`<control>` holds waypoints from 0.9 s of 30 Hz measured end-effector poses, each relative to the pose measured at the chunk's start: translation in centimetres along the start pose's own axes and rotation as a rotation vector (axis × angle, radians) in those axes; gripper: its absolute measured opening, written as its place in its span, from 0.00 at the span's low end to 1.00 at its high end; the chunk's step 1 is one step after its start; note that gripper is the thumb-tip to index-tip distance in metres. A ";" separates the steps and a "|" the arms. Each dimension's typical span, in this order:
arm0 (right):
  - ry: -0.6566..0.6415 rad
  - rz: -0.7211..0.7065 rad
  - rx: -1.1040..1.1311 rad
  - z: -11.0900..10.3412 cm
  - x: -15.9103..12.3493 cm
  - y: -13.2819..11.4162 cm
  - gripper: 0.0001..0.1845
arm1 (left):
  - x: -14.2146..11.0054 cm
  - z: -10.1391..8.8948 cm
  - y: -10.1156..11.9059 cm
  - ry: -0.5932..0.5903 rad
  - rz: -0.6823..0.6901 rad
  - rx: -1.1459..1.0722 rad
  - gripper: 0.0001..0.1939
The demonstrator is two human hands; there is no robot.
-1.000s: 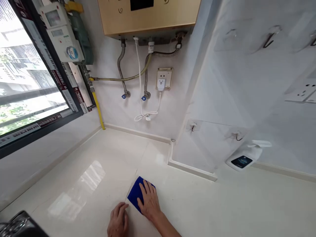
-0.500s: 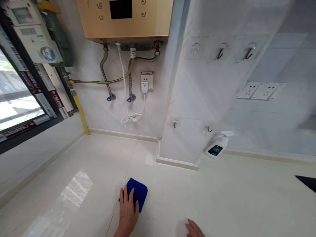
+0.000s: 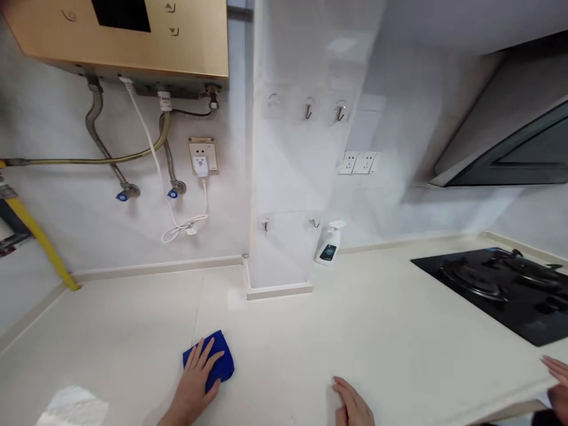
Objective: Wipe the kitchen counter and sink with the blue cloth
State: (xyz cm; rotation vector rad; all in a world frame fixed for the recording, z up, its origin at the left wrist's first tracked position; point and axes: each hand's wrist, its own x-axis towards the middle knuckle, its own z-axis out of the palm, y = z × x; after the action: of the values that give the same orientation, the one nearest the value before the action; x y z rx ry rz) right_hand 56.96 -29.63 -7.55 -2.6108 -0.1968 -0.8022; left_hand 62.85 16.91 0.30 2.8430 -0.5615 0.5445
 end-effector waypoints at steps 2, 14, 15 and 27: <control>0.012 0.031 -0.039 -0.1 0.2 -0.9 0.20 | -0.5 -1.9 -2.8 -0.129 0.027 -0.058 0.32; 0.030 0.011 -0.128 -0.6 0.1 -2.1 0.19 | 0.9 -8.1 -7.4 -0.300 -0.631 -0.198 0.30; 0.027 0.006 -0.130 -0.4 0.0 -2.0 0.19 | 1.4 -7.1 -6.3 -0.261 -0.680 -0.142 0.30; 0.010 0.063 -0.095 -0.7 0.8 -3.7 0.20 | 6.9 0.1 -3.2 -0.035 -0.467 0.314 0.33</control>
State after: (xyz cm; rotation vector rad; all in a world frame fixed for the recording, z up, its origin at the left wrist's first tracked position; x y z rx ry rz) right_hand 56.33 -26.54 -5.29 -2.6864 -0.0749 -0.8221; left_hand 70.11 17.56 2.57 3.1241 0.2089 0.5305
